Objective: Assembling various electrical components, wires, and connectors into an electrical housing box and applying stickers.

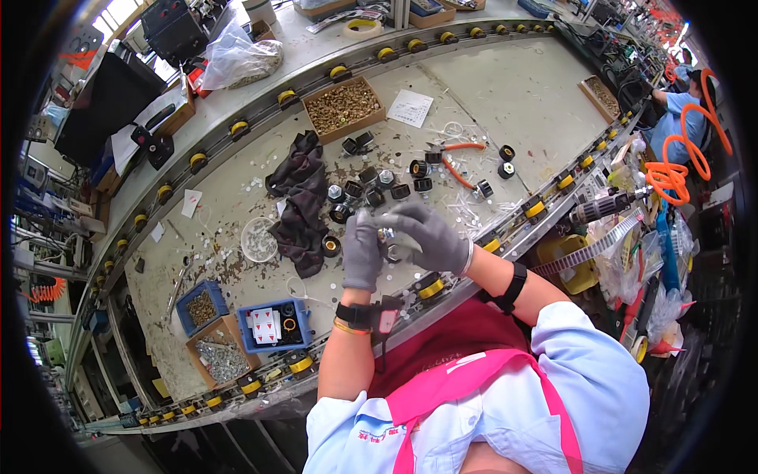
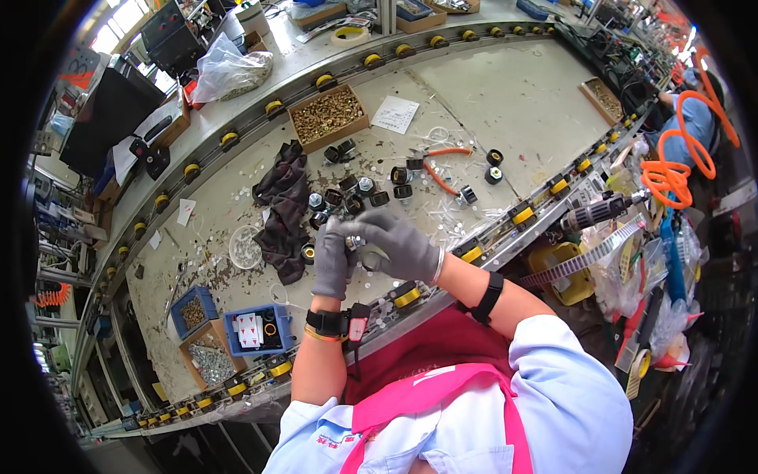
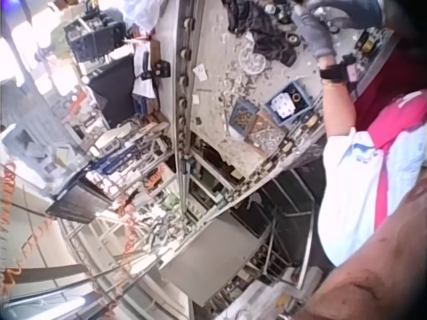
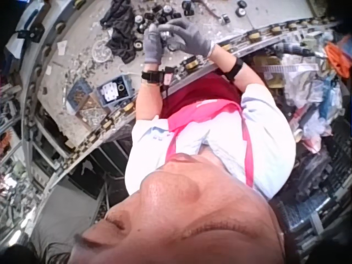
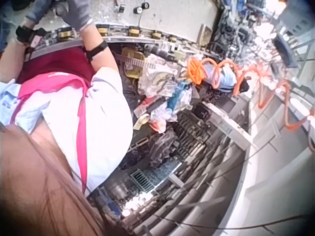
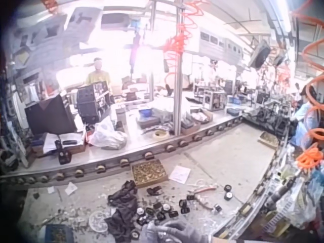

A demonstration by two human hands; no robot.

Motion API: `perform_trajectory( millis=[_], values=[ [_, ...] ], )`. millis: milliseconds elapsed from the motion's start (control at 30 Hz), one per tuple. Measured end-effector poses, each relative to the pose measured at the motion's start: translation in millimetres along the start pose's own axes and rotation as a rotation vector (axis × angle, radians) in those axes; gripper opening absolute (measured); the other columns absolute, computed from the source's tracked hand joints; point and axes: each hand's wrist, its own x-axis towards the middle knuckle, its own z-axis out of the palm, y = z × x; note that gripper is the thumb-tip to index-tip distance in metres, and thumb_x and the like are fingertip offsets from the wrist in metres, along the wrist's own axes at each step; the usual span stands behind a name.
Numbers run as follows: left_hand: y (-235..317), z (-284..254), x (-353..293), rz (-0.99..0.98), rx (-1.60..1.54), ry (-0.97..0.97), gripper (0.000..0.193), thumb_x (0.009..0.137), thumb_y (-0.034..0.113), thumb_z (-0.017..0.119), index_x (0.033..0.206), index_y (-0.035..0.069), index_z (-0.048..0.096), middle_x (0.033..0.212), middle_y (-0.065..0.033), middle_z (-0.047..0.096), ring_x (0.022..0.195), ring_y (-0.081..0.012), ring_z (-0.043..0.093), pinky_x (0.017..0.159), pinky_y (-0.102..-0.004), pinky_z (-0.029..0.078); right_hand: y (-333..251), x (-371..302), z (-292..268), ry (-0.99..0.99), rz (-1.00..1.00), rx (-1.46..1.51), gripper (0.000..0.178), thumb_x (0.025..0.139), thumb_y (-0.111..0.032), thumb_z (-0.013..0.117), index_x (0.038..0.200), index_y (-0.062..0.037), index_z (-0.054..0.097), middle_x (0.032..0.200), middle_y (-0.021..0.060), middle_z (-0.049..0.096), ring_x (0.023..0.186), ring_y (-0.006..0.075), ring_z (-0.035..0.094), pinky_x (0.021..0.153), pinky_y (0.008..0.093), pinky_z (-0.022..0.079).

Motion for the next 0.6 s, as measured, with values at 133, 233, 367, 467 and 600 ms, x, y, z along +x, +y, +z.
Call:
perform_trajectory(
  millis=[133, 233, 367, 467, 600],
  values=[
    [-6, 1, 3, 0.067, 0.092, 0.007, 0.042, 0.097, 0.049, 0.038, 0.086, 0.011, 0.052, 0.058, 0.0027, 0.046, 0.040, -0.0041, 0.040, 0.033, -0.0196, 0.028, -6, 1, 1, -0.162, 0.589, 0.369, 0.040, 0.079, -0.012, 0.066, 0.118, -0.0094, 0.056, 0.086, 0.0088, 0.059, 0.080, 0.0264, 0.060, 0.069, 0.0358, 0.048],
    [-1, -9, 0, 0.005, 0.200, 0.005, 0.037, 0.099, 0.043, 0.041, 0.092, 0.008, 0.051, 0.064, 0.0015, 0.047, 0.053, -0.0044, 0.045, 0.045, -0.0227, 0.037, 6, -7, 3, -0.065, 0.035, 0.054, 0.036, 0.079, -0.010, 0.064, 0.114, -0.0093, 0.058, 0.084, 0.0075, 0.059, 0.078, 0.0260, 0.060, 0.062, 0.0340, 0.048],
    [-11, -42, 22, 0.084, 0.719, 0.239, 0.042, 0.097, 0.047, 0.038, 0.091, 0.007, 0.049, 0.072, -0.0189, 0.062, 0.063, -0.0366, 0.061, 0.056, -0.0462, 0.045, 16, -27, -17, -0.212, -0.033, -0.244, 0.030, 0.073, -0.005, 0.063, 0.103, -0.0110, 0.061, 0.085, 0.0069, 0.059, 0.081, 0.0271, 0.060, 0.066, 0.0367, 0.051],
    [13, -58, 21, -0.091, 1.202, 0.325, 0.045, 0.095, 0.050, 0.037, 0.101, 0.005, 0.046, 0.082, -0.0269, 0.063, 0.081, -0.0441, 0.062, 0.068, -0.0518, 0.047, 34, -43, -16, -0.532, 0.167, -0.308, 0.022, 0.076, -0.008, 0.061, 0.099, -0.0109, 0.061, 0.091, 0.0081, 0.059, 0.083, 0.0290, 0.061, 0.067, 0.0392, 0.051],
    [11, -82, 22, -0.208, 1.390, 0.430, 0.046, 0.092, 0.050, 0.044, 0.105, 0.006, 0.046, 0.087, -0.0262, 0.064, 0.086, -0.0416, 0.063, 0.071, -0.0494, 0.048, 32, -24, 9, -0.573, 0.384, -0.294, 0.026, 0.076, -0.014, 0.062, 0.102, -0.0121, 0.059, 0.097, 0.0119, 0.059, 0.085, 0.0320, 0.061, 0.072, 0.0421, 0.050]
  ],
)
